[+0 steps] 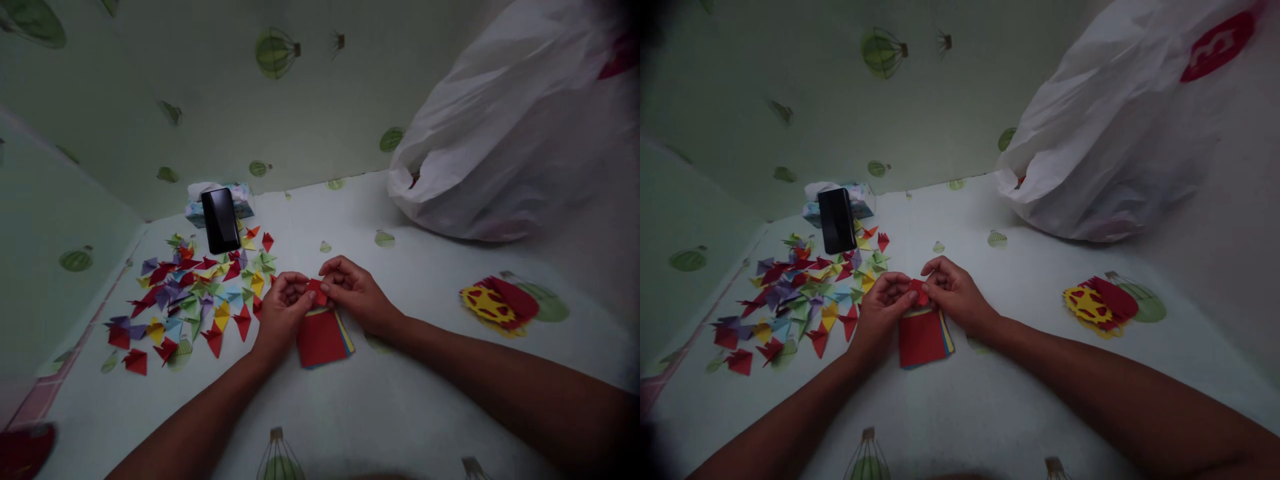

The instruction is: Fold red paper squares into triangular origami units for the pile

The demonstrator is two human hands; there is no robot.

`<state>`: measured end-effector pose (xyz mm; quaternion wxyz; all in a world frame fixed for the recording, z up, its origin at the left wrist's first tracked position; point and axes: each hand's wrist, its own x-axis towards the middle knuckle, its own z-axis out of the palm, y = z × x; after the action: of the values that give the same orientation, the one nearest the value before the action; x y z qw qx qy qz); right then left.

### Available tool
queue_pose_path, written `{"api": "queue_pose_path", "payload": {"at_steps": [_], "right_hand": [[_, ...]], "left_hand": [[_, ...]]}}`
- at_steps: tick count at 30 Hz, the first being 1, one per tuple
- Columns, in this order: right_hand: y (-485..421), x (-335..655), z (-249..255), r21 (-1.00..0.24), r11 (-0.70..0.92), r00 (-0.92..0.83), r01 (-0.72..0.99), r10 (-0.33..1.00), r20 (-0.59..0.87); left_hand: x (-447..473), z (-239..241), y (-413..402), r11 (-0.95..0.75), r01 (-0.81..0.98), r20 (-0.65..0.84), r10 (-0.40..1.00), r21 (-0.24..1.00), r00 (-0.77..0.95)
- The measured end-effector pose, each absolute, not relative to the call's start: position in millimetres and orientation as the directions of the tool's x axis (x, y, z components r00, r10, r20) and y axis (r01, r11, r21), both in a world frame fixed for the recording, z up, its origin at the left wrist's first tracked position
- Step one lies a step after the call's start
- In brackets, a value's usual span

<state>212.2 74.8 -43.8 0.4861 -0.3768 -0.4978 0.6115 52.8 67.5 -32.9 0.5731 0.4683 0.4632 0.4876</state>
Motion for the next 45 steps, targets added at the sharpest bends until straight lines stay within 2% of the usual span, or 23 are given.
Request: {"api": "queue_pose_path", "payload": {"at_steps": [11,20,31,45], "right_hand": [[75.0,212.9,-40.5,-0.979,-0.043,-0.243,-0.198,0.970,0.007],[74.9,213.8,-40.2,-0.976,-0.054,-0.270,-0.213,0.963,0.006],[73.4,214.7,-38.2,-0.973,-0.063,-0.275,-0.221,0.961,0.001],[71.3,215.9,-34.3,-0.993,0.073,-0.245,-0.092,0.965,0.094]], "left_hand": [[52.3,-31.4,67.3,0.085,-0.116,-0.072,0.991,0.990,0.110],[50.8,-28.9,67.7,0.162,-0.141,-0.148,0.983,0.977,0.109],[47.4,-32.0,69.1,0.126,-0.175,-0.105,0.986,0.976,0.128],[44.3,-31.0,68.9,0.108,-0.128,-0.091,0.987,0.986,0.134]]}}
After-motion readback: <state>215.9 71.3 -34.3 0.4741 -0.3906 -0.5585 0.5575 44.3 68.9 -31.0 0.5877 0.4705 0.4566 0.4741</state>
